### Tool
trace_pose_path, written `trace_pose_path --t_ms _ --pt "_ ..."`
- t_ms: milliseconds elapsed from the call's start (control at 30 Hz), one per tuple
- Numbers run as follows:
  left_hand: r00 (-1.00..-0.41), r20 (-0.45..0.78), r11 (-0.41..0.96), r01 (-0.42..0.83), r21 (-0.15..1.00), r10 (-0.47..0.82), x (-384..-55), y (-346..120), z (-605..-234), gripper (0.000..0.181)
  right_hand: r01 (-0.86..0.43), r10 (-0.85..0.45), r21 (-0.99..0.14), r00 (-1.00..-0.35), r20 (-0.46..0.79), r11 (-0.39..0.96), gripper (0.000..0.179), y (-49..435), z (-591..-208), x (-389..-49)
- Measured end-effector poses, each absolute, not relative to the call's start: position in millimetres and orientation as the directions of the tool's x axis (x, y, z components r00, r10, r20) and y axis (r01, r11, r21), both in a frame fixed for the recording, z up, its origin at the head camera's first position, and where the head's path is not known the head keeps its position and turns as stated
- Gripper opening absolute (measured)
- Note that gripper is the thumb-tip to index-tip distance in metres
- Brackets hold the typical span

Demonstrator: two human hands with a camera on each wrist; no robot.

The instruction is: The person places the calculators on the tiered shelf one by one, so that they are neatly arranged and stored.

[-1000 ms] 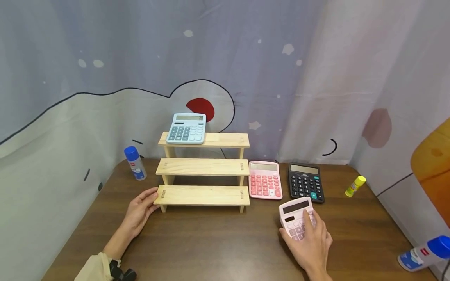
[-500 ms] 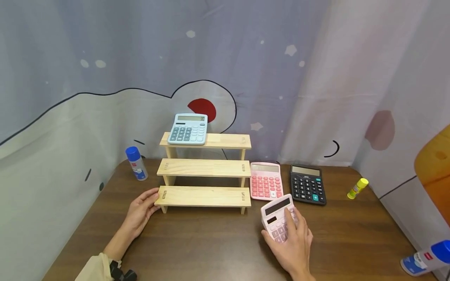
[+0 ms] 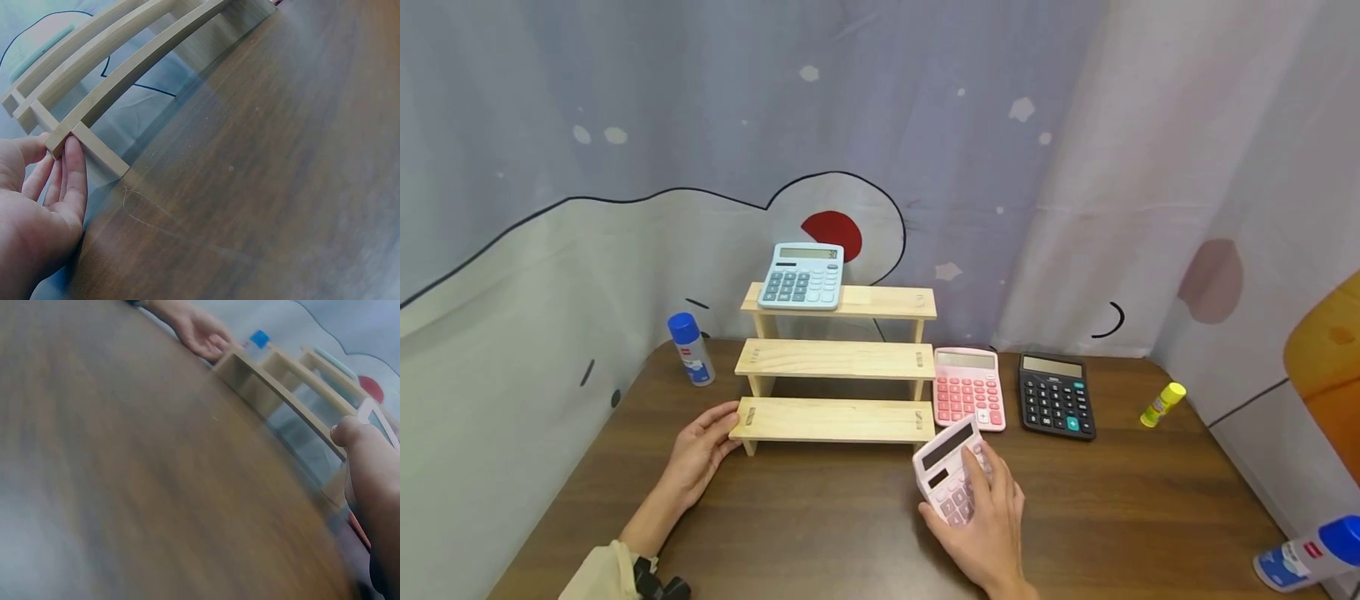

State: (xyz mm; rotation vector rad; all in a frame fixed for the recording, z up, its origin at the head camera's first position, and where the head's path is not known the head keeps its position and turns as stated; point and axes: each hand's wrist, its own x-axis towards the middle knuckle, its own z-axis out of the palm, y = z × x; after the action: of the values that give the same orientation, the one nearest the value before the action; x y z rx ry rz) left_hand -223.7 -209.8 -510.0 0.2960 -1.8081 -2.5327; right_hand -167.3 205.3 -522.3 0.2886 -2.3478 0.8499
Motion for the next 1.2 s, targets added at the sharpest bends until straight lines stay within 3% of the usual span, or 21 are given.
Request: trace_pose_path --t_ms 200,567,1000,1200 --pt "-0.982 -0.142 -0.320 -0.096 0.943 -0.125 -224 -210 -511 0.044 -0.471 -0.092 -0.463 -0.769 0.633 0.751 0.100 190 -523 -164" --pt "-0.983 -0.138 -0.331 -0.091 0.939 -0.121 -225 -211 -510 0.041 -0.538 -0.159 -0.430 -0.739 0.655 0.725 0.101 176 -522 -162" --pt "-0.979 -0.161 -0.347 -0.110 0.931 -0.122 -227 -206 -512 0.043 -0.690 -0.268 -0.279 -0.573 0.774 0.668 0.091 151 -494 -189" --pt "-0.980 -0.161 -0.349 -0.111 0.931 -0.119 -225 -209 -509 0.047 -0.672 -0.306 -0.293 -0.623 0.720 0.680 0.093 147 -464 -204"
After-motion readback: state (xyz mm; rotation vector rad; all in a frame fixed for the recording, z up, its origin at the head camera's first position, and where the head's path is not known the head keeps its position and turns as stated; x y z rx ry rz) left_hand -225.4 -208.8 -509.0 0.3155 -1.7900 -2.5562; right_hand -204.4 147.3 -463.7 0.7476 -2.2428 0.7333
